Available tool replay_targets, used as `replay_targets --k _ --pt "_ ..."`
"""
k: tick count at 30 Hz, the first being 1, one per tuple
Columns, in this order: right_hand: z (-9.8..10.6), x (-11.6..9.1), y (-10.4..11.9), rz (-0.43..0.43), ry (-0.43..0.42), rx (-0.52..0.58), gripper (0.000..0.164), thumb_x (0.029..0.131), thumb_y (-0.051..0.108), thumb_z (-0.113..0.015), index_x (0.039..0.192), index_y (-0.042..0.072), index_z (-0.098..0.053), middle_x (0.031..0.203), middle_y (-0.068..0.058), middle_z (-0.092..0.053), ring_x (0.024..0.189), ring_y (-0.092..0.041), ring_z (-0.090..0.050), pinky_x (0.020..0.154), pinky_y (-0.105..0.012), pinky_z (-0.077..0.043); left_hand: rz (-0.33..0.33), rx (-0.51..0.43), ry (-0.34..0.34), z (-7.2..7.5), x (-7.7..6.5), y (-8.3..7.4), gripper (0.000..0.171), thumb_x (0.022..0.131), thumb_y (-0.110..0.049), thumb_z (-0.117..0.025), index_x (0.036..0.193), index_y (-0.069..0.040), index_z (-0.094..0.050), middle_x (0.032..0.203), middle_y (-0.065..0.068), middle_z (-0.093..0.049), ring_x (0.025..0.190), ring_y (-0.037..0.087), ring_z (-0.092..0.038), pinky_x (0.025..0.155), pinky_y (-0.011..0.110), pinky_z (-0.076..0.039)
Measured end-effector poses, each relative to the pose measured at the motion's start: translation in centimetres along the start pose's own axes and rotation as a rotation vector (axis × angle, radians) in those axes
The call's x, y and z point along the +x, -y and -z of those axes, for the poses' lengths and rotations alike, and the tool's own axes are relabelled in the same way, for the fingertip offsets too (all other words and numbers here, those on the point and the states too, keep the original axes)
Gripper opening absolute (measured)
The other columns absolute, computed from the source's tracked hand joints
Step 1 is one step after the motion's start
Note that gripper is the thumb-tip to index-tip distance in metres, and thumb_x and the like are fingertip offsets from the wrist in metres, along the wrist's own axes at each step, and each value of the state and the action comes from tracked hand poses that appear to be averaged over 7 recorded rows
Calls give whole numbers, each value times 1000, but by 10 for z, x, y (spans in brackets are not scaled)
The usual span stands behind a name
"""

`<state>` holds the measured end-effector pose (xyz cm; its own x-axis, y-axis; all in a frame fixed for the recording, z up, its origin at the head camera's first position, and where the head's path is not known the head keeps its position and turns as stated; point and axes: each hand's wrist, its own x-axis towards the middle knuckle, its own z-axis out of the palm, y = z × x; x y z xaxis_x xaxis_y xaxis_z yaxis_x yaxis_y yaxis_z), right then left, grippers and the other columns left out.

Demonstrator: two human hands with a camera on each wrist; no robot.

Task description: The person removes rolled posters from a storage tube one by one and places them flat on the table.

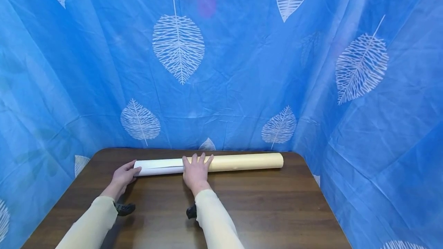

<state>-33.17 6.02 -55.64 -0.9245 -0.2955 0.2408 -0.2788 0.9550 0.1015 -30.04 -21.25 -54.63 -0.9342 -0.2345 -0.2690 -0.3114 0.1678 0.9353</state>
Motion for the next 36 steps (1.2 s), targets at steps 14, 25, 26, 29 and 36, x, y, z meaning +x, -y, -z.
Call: replay_targets --k 14,25,26,29,36 --pt "-2 0 -4 6 -5 17 56 96 44 -66 150 38 -51 140 -11 -56 138 -48 -39 109 -79 -19 -14 1 -24 3 -6 2 67 107 -19 -54 160 3 -21 164 32 -16 148 49 -23 115 57 -33" --pt "1 2 -5 10 -15 10 56 95 45 -67 148 39 -52 140 -10 -57 138 -47 -41 110 -78 -20 -13 19 -18 16 -8 6 68 107 -20 -54 160 3 -18 163 33 -15 148 50 -21 115 57 -32" --pt "1 3 -5 10 -19 11 56 95 45 -68 148 39 -52 140 -10 -57 138 -47 -41 110 -78 -20 -13 20 -18 16 -8 6 68 107 -21 -54 160 4 -18 163 34 -15 148 51 -21 114 58 -32" --pt "1 3 -6 11 -14 14 56 95 45 -68 148 39 -52 140 -11 -57 138 -47 -41 110 -78 -20 -7 21 -24 16 -8 4 69 107 -21 -55 160 4 -18 163 35 -15 148 51 -20 114 58 -32" --pt "3 7 -8 12 3 23 56 95 45 -68 148 39 -52 141 -11 -56 139 -47 -40 110 -78 -19 -14 21 -40 18 -9 2 68 107 -20 -54 159 5 -19 162 36 -16 146 53 -23 113 58 -33"
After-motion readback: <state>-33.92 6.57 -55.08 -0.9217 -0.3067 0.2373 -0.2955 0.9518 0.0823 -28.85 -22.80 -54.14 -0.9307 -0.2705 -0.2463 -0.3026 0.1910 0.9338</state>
